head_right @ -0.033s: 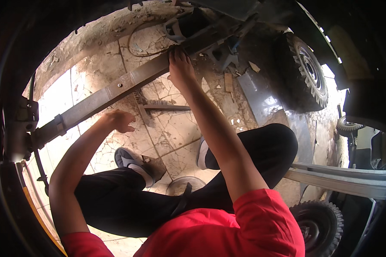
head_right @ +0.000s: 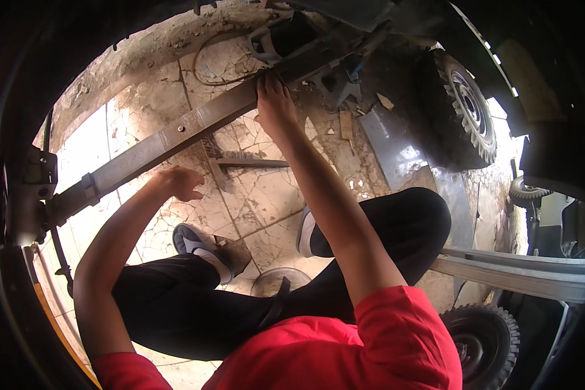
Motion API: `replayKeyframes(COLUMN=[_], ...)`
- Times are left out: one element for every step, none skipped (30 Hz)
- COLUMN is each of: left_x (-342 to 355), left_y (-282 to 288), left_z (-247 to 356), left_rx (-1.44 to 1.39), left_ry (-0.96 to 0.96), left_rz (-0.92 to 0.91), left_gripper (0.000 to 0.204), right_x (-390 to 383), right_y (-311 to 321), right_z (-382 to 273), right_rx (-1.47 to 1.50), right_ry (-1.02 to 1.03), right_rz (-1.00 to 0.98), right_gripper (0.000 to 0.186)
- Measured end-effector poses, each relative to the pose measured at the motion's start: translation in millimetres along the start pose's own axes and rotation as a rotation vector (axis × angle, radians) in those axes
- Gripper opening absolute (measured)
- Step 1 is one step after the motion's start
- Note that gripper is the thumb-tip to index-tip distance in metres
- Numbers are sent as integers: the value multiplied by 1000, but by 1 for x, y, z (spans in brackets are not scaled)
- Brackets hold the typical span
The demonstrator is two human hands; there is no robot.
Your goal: The person sits under a raised vehicle and repeatedly aligns and presses a metal bar into place along the undercarriage. They use both hands to hold and adjust the bar against the frame, occasionally repositioning it to fit.
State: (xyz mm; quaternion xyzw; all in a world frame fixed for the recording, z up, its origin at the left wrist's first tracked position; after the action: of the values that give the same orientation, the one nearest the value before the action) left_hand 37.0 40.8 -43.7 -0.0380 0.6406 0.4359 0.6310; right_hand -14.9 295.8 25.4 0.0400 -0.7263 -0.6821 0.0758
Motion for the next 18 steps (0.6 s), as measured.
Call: replayKeyframes(left_x=[-1,-1,-4,-8,-10,-10,-8,-6,-4,-2,-1,-4,-8,-11,-9,-6,-3,-3], left_y=[0,-1,2,6,7,7,5,4,7,10,12,14,16,17,14,10,6,8], left_z=[-1,-2,0,2,4,2,2,1,0,-1,-3,-1,1,2,-2,-6,-10,-9], left_rx=[3,5,-8,-20,-33,-18,-2,14,21,28,35,20,4,-11,-13,-16,-19,1], left_ry=[22,44,49,54,59,50,40,31,31,32,32,41,49,59,47,35,24,21], left_rz=[-21,-43,-51,-59,-67,-52,-38,-24,-22,-19,-17,-13,-9,-5,0,4,8,1], left_gripper=[52,52,52,52,52,52,52,52,52,51,51,52,52,52,52,52,52,51], right_x=[-3,-4,-2,3,7,12,18,21,22,23,23,19,12,6,4,3,3,6], right_y=[-1,-1,1,3,5,5,5,5,6,7,9,7,6,5,4,4,4,4], right_z=[0,0,0,1,1,1,-1,-1,0,1,3,3,4,5,5,6,5,7], right_rx=[7,15,16,18,20,30,41,52,24,-3,-31,-19,-6,7,14,22,30,17], right_ry=[-2,-4,-10,-17,-24,-43,-63,-82,-67,-52,-37,-21,-4,14,21,28,35,26], right_rz=[0,0,-19,-37,-55,-79,-102,-125,-91,-58,-24,-22,-19,-17,-34,-51,-68,-70], right_gripper=[101,101,101,102,102,103,103,104,104,104,104,104,104,104,104,104,104,104])
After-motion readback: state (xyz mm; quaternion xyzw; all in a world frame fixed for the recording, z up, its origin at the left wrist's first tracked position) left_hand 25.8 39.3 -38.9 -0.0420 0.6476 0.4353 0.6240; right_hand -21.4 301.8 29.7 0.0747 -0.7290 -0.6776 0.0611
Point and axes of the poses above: each hand's wrist, its own x-axis towards the middle knuckle, its own y-axis out of the back of the hand, z = x × y, the point moved 5 cm from there along x, towards the middle knuckle, and after that the axes turned 14 degrees about -z, right-handed, at the moved point
